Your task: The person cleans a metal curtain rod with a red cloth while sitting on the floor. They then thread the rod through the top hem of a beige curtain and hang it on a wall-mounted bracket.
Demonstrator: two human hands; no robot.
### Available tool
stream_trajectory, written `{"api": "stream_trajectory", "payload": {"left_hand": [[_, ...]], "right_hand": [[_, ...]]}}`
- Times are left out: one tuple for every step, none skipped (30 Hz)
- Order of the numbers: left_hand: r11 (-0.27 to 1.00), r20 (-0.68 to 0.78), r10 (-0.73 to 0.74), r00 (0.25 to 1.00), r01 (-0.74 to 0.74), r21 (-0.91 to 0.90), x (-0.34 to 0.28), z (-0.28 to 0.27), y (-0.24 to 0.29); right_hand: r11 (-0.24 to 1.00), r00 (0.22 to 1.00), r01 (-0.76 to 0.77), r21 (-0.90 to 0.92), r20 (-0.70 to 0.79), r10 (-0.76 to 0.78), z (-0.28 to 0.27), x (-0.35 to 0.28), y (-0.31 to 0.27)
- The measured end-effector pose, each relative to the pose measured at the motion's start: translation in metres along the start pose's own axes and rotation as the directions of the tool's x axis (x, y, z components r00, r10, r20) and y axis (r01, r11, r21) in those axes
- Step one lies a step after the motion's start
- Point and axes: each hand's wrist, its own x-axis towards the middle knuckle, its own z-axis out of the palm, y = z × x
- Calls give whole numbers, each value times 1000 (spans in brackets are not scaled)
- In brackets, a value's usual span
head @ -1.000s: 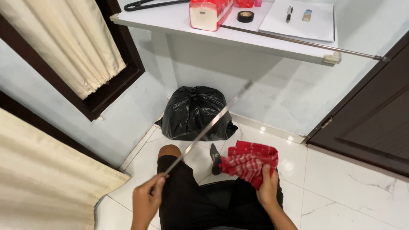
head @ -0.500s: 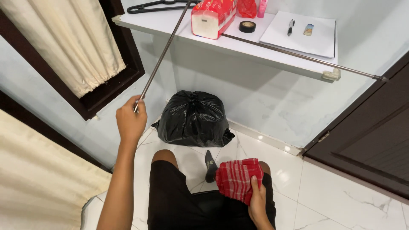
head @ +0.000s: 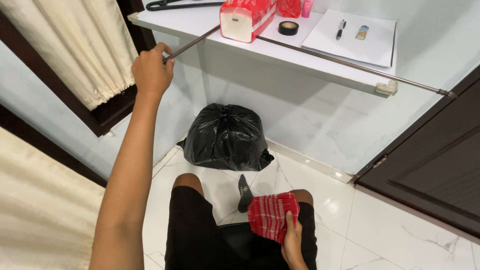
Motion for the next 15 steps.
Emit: {"api": "stream_trajectory", "payload": {"left_hand": [[1000,-2,4,1000,-4,-3,5,6,0],[1000,-4,10,1000,-10,-8,9,13,0],[1000,-7,16,1000,-16,-12,13,20,0],[1000,-7,17,1000,-17,-14,14,23,4],[1000,6,7,1000,-7,-30,16,26,8],[999,19,-5,1000,6,-45,18,29,12],[999,17,-4,1000,5,-47,19,34,12],[999,-4,4,1000,-4,-41,21,39,13],[999,-24,11,1000,-12,-35,22,44,14],[999,-26,13,1000,-14,-39,21,41,17],[998,-15,-34,999,33,-57,21,38,21],[994,-2,-80,997,80,-74,20,36,24],[994,-2,-77,997,77,-77,16,29,33],[992,-178,87,980,-69,101,12,21,41],[939,-318,270,909,-175,296,7,14,49]], "right_hand": [[1000,1000,5,2,-2,-5,1,0,-2],[1000,1000,-9,4,-4,9,2,-1,-3],[1000,1000,-23,6,-5,23,2,-1,-4],[1000,1000,-21,7,-6,21,1,0,-2],[1000,1000,-22,16,0,22,1,1,0],[999,1000,-23,24,7,23,0,2,1],[1000,1000,-21,24,7,21,1,2,2],[1000,1000,-19,19,16,19,1,2,2],[1000,1000,-18,15,25,17,1,3,2],[1000,1000,-13,15,22,13,1,2,2],[1000,1000,-21,1,19,21,1,2,1],[999,999,-30,-12,17,31,1,2,2],[1000,1000,-27,-10,14,27,2,2,-1],[999,999,-38,-20,9,38,3,1,-3],[998,999,-49,-30,3,49,4,0,-4]]}}
